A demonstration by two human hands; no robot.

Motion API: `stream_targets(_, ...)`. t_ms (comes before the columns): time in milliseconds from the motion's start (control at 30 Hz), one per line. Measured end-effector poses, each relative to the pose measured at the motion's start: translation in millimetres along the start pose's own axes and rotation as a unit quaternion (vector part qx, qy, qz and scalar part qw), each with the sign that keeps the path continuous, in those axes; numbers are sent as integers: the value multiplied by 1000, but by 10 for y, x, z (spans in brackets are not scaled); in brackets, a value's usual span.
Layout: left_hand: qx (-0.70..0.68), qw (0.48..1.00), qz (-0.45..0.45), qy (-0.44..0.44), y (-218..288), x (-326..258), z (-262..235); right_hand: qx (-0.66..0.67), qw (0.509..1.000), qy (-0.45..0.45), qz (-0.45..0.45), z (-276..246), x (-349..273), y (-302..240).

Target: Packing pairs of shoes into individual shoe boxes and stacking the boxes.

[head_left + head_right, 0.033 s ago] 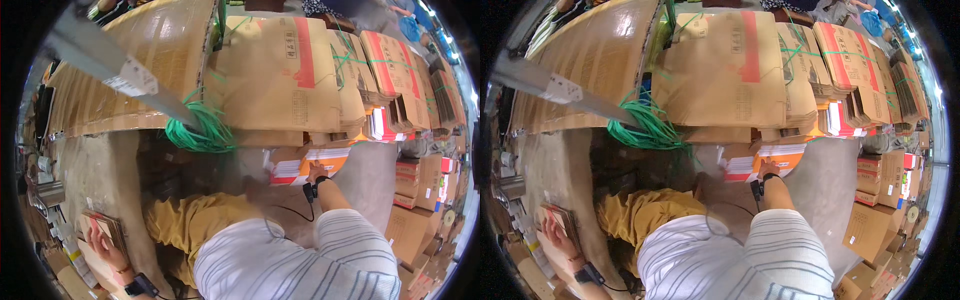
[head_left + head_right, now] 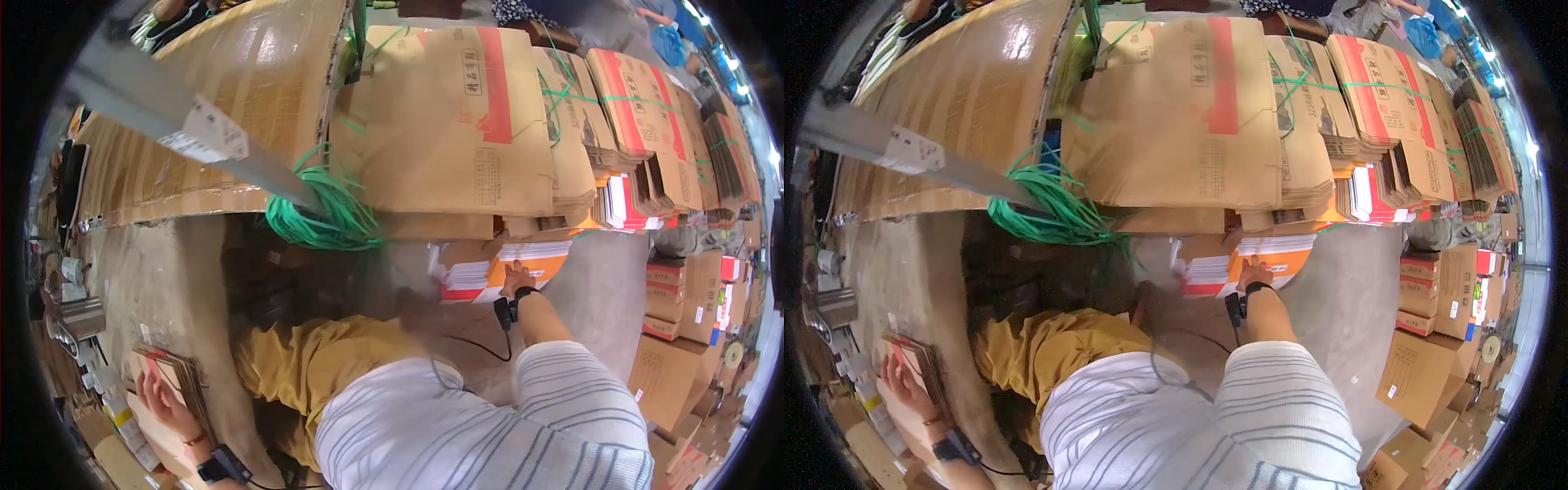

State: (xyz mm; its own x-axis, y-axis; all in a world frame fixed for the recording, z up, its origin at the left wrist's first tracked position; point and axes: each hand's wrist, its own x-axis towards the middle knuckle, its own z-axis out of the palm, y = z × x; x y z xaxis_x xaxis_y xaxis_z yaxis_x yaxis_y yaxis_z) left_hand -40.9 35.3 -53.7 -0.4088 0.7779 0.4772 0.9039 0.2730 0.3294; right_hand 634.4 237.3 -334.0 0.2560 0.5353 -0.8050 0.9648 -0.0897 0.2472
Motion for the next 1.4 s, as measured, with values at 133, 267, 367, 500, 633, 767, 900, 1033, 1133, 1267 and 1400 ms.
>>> stream_targets(133,35,999,-16,5,-509,221,-146,10,1000,-7,13,32,181,83)
stream_targets(267,73,997,-14,-28,-704,418,-304,28,999,-19,25,104,294,78)
stream_targets(367,81,995,-39,-42,-871,503,-353,37,999,-21,34,76,324,-25)
stream_targets(500,72,996,-25,-38,-910,588,-292,48,998,-23,36,-21,324,-58)
stream_targets(633,131,990,13,-39,-948,543,-285,39,982,183,-20,367,683,75)
stream_targets(767,106,990,-67,-57,-1002,373,-373,23,964,265,1,795,658,-35)
stream_targets(900,84,992,-76,-57,-1020,239,-308,15,972,230,47,996,643,85)
stream_targets(1033,104,981,-149,-71,-896,98,-368,-70,975,204,-52,919,512,23)
stream_targets(1133,167,964,-170,-119,-971,97,-404,-72,972,191,-117,829,622,-6)
stream_targets(1267,53,997,-18,62,-794,-15,-226,-54,946,138,-290,-61,-51,-594)
stream_targets(1400,49,997,25,46,-700,8,-98,46,895,217,-388,-576,-323,-753)
